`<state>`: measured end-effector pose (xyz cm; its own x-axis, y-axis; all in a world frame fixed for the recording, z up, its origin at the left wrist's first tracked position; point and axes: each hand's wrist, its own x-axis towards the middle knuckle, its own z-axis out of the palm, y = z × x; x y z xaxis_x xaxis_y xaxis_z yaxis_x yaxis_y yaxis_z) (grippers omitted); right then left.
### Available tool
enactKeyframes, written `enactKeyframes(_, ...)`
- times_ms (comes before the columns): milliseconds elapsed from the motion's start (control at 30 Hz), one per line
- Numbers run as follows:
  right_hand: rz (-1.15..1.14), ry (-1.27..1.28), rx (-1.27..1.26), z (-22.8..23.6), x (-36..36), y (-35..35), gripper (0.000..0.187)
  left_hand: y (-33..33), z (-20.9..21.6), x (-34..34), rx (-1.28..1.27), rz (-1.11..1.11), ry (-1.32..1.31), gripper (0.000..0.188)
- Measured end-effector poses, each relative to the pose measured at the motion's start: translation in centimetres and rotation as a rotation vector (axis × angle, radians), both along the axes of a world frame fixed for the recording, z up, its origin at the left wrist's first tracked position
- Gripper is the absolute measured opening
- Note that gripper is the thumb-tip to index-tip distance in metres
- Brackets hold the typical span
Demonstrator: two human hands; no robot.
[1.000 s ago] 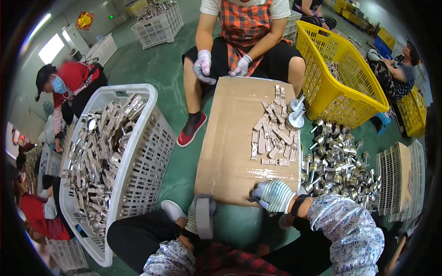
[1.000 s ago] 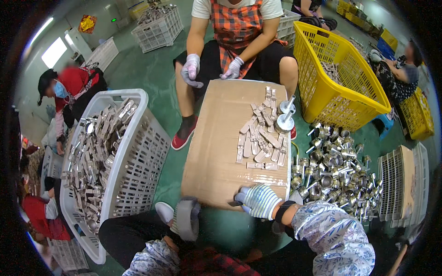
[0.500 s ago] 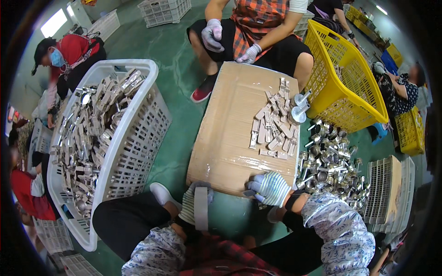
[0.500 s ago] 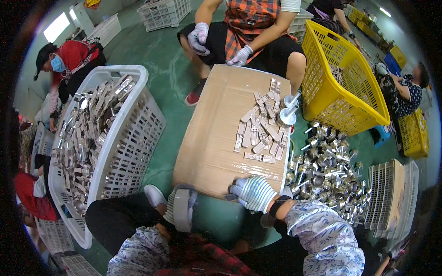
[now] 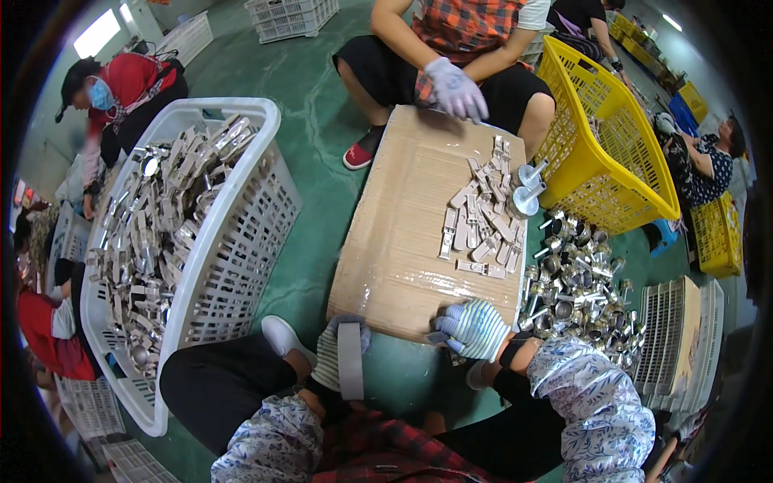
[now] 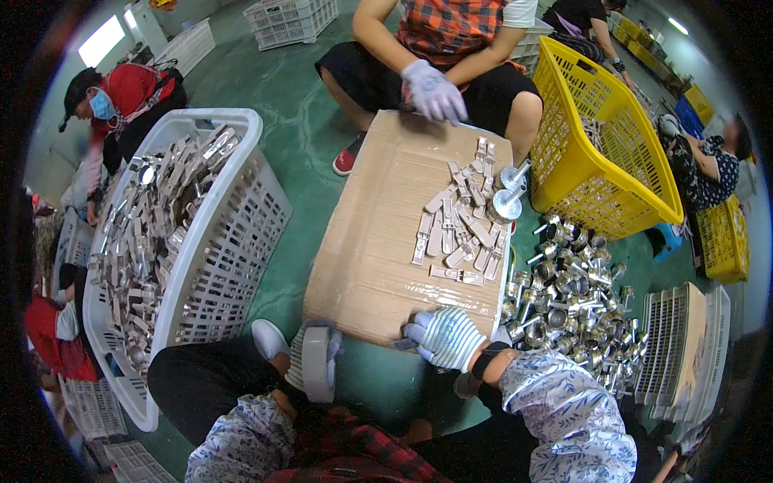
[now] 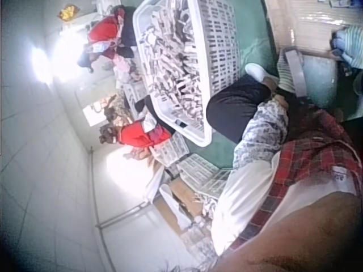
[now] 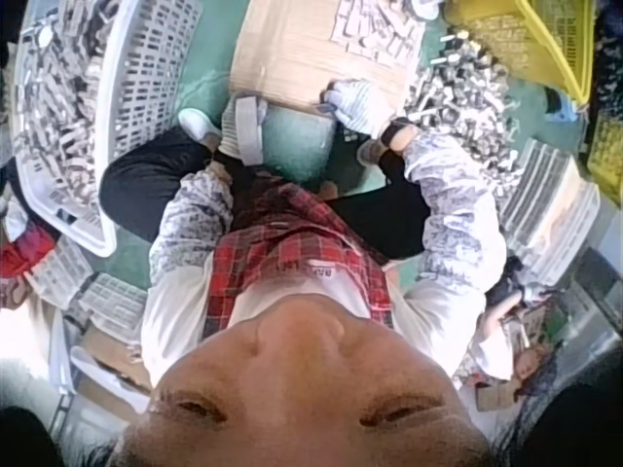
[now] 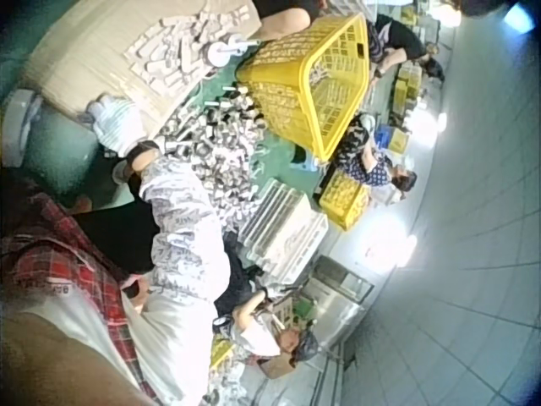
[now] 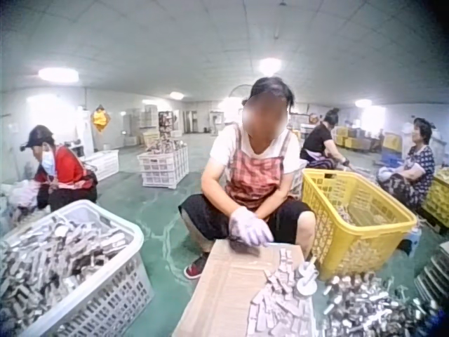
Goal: The recorder and other workers are packing metal door lock components and handles into sets using cardboard strips and tape.
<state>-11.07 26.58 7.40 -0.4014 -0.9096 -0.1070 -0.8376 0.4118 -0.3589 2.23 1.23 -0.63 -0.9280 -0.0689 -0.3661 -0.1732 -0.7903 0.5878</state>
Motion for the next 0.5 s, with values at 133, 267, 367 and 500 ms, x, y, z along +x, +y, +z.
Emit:
enactKeyframes(133, 0.003, -0.014, -0.034, -0.3, 0.1, -0.1, 0.028, -0.3, -1.0, 0.2, 0.003, -0.012, 0.035, 0.018)
enactKeyframes(267, 0.014, 0.004, -0.050, -0.3, 0.0, -0.2, 0.027, -0.4, -0.8, 0.3, -0.048, -0.035, 0.084, 0.019)
enactKeyframes(367, 0.014, 0.015, -0.047, -0.2, 0.0, -0.3, 0.026, -0.6, -0.9, 0.2, -0.023, -0.040, 0.071, 0.019)
enactKeyframes(500, -0.001, 0.029, -0.005, -0.1, 0.1, -0.3, 0.025, -0.4, -0.7, 0.0, 0.072, -0.042, 0.058, 0.020)
